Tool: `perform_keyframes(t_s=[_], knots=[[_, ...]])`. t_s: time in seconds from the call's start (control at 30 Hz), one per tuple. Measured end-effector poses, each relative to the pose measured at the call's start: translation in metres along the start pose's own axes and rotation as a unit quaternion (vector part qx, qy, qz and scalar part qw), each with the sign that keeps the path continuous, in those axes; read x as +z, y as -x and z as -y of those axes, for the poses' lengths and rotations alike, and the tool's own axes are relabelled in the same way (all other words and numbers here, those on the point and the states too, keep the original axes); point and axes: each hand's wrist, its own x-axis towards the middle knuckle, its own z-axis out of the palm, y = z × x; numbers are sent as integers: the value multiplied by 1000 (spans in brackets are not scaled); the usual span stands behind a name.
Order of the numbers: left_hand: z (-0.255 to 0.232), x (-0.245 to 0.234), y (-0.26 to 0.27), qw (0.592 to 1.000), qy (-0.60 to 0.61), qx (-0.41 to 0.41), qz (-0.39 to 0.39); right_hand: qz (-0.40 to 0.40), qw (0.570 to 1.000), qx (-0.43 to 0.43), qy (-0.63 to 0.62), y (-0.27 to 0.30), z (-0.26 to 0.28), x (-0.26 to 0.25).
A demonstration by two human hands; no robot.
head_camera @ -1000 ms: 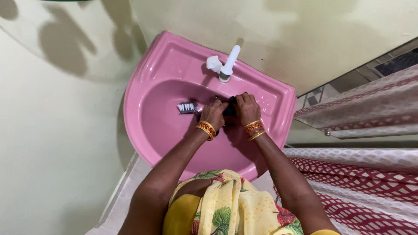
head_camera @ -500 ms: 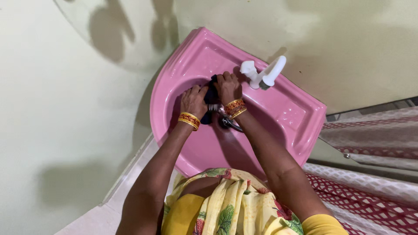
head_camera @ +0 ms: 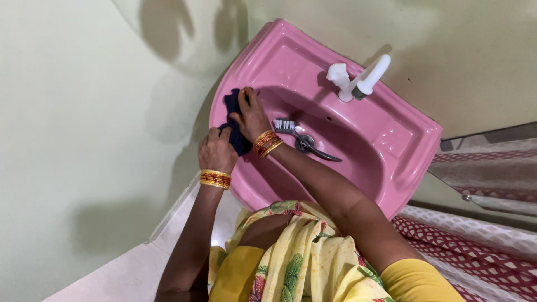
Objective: The person scrubs and wipes a pink bathroom sink using a dark cloth. They clean the basin, faucet, and surrounding surfaces repeatedly, moving the cloth around different areas of the sink throughout the clip.
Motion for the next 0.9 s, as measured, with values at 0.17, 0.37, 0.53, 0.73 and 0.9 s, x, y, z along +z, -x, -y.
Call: perform_keyframes(t_s=[0.17,0.37,0.53,0.73,0.9], knots=[[-1,-18,43,997,25,-53,54,191,960,121,-168,69,13,19],[-23,-28,88,991,31,-72,109,333,916,145,-167,126,17,-23],[-49,-34,111,981,30,-64,178,412,886,143,-156,163,7,-61],[-88,-36,124,951,98,-47,289,467,857,149,-157,208,-28,-103],[-121,-6,131,929,149,1,339,468,857,149,-157,247,-76,-135]])
